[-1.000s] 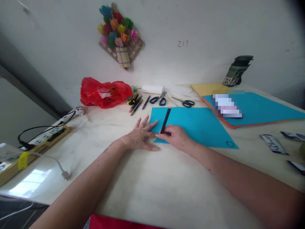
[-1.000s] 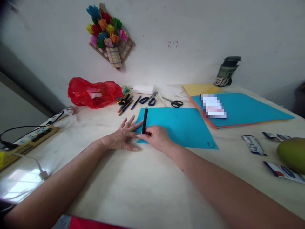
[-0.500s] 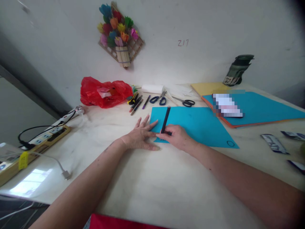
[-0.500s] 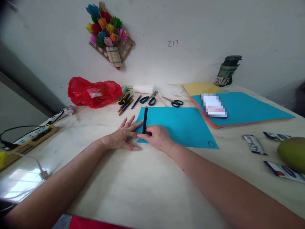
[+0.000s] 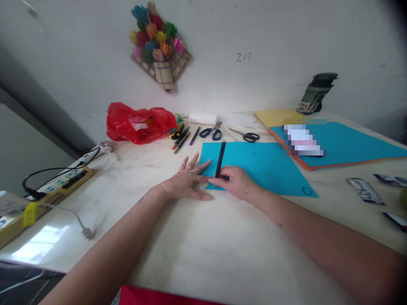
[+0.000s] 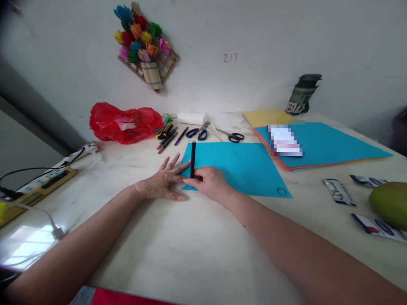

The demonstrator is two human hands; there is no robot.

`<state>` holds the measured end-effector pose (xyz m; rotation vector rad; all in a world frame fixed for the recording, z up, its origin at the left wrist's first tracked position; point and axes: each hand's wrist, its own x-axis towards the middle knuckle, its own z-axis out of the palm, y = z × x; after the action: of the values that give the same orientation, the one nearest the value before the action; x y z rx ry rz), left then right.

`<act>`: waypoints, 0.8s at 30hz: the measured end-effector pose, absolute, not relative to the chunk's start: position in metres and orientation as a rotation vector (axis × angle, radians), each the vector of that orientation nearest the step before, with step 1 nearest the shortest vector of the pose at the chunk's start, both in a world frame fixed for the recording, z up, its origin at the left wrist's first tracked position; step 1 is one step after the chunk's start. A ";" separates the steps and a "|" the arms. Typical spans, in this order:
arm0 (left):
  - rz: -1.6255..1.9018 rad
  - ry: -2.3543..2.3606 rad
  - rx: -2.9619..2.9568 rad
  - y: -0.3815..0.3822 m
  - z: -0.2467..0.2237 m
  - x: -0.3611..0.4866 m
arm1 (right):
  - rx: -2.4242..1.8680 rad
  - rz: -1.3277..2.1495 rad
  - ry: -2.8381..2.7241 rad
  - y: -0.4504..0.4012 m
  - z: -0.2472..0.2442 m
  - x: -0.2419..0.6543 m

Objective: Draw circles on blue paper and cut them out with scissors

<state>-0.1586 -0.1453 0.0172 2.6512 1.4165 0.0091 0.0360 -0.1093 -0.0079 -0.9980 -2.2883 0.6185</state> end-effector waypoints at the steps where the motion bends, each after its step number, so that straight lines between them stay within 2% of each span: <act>1: 0.010 1.411 2.652 -0.145 0.017 -0.158 | -0.997 0.620 -2.290 -0.109 -0.008 0.036; 24: -0.005 1.421 2.637 -0.146 0.019 -0.157 | -0.991 0.673 -2.320 -0.112 0.002 0.040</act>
<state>-0.1566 -0.1458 0.0190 2.6375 1.4212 -0.0052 0.0397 -0.1120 0.0017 -0.9911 -2.3205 0.6730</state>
